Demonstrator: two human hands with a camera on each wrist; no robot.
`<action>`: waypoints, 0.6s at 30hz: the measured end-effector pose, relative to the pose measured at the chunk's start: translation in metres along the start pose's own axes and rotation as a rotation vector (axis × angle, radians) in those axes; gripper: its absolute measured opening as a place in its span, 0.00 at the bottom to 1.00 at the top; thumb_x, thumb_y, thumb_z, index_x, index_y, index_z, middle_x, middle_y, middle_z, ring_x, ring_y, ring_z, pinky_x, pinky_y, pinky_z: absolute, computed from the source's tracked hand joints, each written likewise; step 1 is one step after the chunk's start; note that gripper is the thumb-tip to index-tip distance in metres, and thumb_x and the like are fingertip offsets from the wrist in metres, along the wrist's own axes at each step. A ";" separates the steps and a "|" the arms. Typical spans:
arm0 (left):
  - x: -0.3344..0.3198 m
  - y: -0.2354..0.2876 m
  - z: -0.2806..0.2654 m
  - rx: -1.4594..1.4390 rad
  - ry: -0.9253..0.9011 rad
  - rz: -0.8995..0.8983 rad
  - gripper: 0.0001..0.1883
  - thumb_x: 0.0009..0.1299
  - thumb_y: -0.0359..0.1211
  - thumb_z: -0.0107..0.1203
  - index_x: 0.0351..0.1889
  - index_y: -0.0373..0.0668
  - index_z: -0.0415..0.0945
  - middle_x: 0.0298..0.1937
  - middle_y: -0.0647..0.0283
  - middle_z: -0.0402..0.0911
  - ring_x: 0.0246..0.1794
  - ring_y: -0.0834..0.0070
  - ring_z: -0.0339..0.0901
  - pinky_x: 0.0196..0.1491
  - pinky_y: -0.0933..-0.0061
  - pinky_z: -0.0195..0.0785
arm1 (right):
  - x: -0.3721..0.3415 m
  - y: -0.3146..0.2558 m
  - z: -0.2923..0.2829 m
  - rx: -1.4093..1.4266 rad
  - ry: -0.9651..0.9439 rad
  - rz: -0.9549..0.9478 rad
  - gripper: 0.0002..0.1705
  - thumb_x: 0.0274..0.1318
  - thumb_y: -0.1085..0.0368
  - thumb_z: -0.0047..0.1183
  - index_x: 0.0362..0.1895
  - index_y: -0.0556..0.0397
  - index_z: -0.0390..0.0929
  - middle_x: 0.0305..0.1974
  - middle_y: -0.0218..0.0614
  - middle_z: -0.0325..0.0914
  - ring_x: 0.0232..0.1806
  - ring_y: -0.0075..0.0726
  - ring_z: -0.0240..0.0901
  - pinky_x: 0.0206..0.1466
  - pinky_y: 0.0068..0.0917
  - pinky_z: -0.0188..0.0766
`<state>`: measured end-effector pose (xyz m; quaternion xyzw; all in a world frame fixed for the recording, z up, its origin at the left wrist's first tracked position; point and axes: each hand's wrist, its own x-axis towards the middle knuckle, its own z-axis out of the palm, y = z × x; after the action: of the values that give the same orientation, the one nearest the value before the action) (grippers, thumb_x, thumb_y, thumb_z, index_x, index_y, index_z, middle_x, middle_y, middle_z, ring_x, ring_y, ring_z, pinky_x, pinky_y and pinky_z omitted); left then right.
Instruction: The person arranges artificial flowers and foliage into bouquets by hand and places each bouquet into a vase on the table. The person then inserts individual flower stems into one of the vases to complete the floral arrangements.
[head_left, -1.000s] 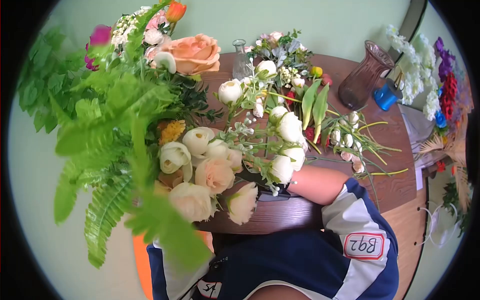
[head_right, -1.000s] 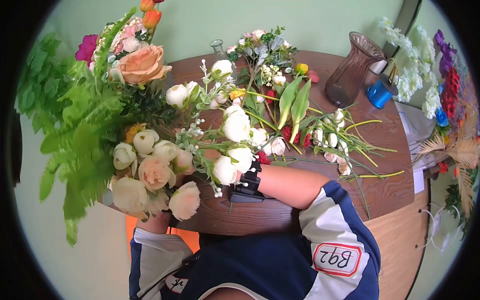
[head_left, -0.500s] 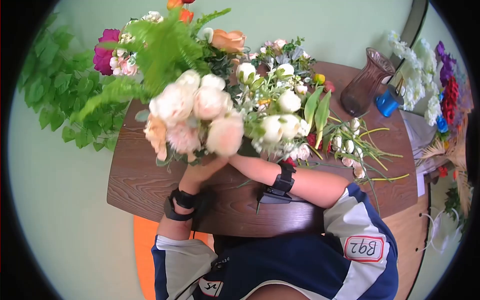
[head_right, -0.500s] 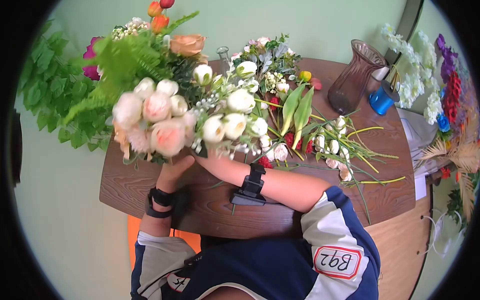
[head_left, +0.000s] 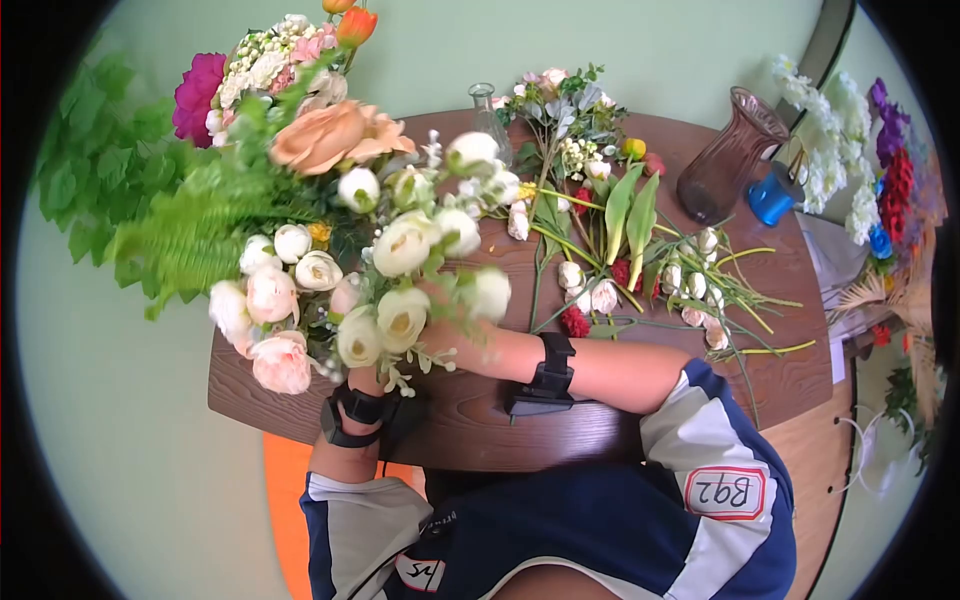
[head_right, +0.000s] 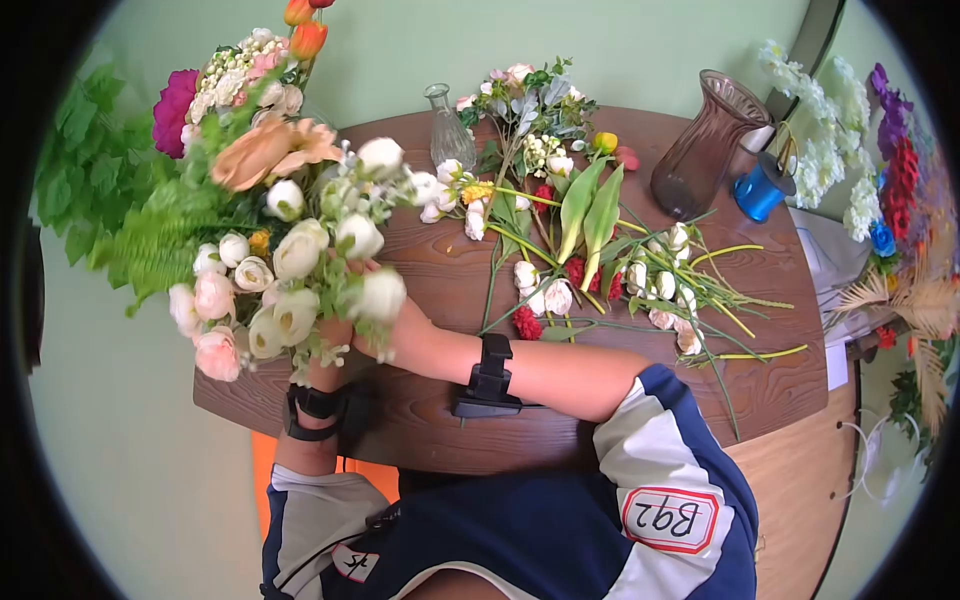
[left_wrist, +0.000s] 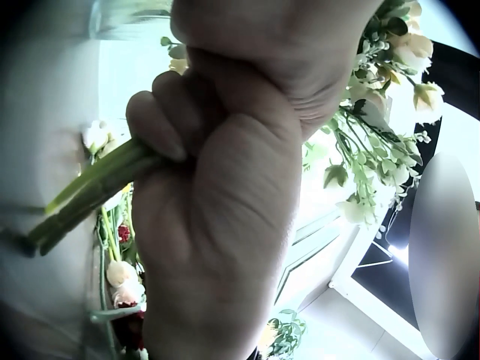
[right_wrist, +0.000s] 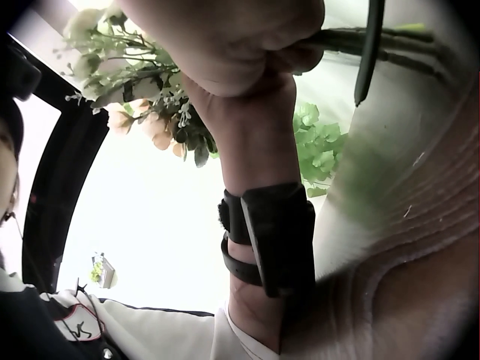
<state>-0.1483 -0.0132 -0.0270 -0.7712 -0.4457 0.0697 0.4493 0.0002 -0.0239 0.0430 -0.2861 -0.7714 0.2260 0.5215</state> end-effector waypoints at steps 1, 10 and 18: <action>-0.002 -0.001 0.000 0.049 0.004 0.017 0.12 0.60 0.39 0.49 0.40 0.45 0.71 0.31 0.64 0.72 0.30 0.66 0.72 0.29 0.67 0.67 | 0.000 -0.002 0.002 0.235 0.048 0.184 0.20 0.42 0.72 0.51 0.45 0.56 0.72 0.38 0.41 0.75 0.39 0.41 0.73 0.45 0.27 0.68; -0.021 -0.012 0.004 0.496 0.074 0.172 0.14 0.61 0.41 0.47 0.40 0.45 0.70 0.32 0.64 0.72 0.29 0.65 0.72 0.29 0.66 0.67 | -0.012 0.035 0.018 0.076 -0.010 -0.071 0.15 0.40 0.68 0.57 0.37 0.56 0.74 0.33 0.45 0.76 0.35 0.51 0.74 0.39 0.32 0.70; 0.001 -0.020 0.009 0.885 0.141 0.302 0.16 0.62 0.44 0.46 0.41 0.45 0.69 0.32 0.63 0.72 0.28 0.64 0.72 0.29 0.65 0.67 | -0.013 0.026 0.014 0.300 -0.102 0.206 0.16 0.40 0.73 0.52 0.39 0.56 0.74 0.33 0.50 0.76 0.38 0.57 0.72 0.40 0.36 0.70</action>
<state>-0.1646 -0.0029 -0.0173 -0.5645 -0.2244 0.2649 0.7489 -0.0034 -0.0140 0.0129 -0.2704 -0.7212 0.4050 0.4926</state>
